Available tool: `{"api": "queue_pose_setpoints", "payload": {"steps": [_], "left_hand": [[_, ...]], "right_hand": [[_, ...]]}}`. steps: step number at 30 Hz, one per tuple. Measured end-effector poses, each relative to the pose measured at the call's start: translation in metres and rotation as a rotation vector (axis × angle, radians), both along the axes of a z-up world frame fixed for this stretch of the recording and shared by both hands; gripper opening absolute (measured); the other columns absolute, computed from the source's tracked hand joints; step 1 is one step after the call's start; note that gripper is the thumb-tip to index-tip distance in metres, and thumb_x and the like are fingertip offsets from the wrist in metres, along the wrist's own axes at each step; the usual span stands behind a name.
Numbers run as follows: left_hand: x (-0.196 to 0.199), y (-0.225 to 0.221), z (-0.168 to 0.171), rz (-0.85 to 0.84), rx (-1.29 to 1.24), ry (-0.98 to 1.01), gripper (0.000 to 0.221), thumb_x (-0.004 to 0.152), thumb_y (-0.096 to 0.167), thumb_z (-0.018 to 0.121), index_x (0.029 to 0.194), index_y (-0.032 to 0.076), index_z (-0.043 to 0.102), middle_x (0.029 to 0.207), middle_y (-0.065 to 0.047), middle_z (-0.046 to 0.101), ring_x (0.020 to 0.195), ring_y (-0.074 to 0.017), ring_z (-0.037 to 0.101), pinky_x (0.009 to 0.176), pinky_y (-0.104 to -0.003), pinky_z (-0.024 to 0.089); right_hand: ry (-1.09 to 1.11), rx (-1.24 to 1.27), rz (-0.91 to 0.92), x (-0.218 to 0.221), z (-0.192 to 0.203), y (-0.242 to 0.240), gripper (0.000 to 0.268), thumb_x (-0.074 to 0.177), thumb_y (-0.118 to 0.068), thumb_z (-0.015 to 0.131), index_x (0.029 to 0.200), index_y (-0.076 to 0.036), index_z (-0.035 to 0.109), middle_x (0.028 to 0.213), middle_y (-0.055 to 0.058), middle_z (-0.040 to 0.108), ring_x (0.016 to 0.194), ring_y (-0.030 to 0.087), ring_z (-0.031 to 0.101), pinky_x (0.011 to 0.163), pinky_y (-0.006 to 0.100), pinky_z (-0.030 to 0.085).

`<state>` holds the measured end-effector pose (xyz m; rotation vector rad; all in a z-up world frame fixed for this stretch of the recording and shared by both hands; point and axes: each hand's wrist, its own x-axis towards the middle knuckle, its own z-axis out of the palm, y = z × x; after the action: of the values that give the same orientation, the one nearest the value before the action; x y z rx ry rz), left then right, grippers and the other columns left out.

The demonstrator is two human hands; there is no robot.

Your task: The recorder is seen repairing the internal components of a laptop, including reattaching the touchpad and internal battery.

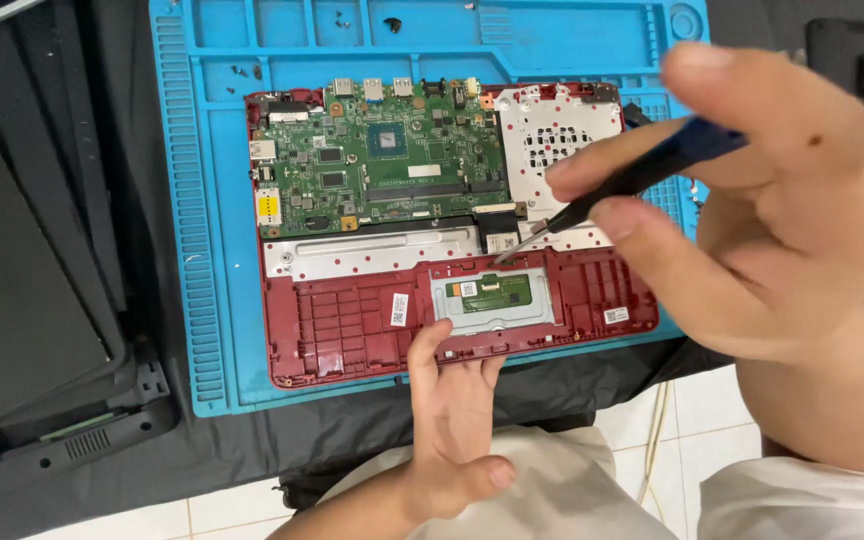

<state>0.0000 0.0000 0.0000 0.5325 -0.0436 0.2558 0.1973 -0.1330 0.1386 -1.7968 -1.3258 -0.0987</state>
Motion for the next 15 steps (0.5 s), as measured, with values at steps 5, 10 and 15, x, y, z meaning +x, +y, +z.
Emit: {"api": "queue_pose_setpoints", "payload": {"steps": [5,10,15], "left_hand": [[-0.004,0.001,-0.014,-0.068,-0.097,-0.005,0.092,0.079,0.027,0.09,0.149,0.011,0.032,0.16,-0.012,0.036,0.155,-0.0295,0.032,0.132,-0.046,0.017],[-0.012,0.0,-0.026,-0.104,-0.174,0.027,0.073,0.078,0.029,0.089,0.135,0.008,0.049,0.149,-0.012,0.046,0.149,-0.027,0.035,0.135,-0.044,0.012],[-0.014,0.002,-0.031,-0.124,-0.19,-0.041,0.061,0.082,0.03,0.087,0.13,0.006,0.058,0.146,-0.011,0.053,0.147,-0.0262,0.038,0.135,-0.042,0.013]], "right_hand": [[0.063,-0.011,-0.005,0.003,-0.008,-0.007,0.057,0.11,0.015,0.06,0.155,0.002,0.027,0.151,0.013,0.041,0.109,0.033,0.075,0.096,0.035,0.06],[0.034,-0.02,-0.106,-0.003,0.002,0.015,0.061,0.102,0.018,0.061,0.15,0.002,0.028,0.131,0.02,0.058,0.098,0.035,0.078,0.086,0.039,0.06],[0.059,-0.023,-0.12,-0.005,0.004,0.013,0.056,0.104,0.014,0.057,0.149,0.005,0.025,0.131,0.029,0.062,0.096,0.036,0.077,0.081,0.037,0.065]]}}
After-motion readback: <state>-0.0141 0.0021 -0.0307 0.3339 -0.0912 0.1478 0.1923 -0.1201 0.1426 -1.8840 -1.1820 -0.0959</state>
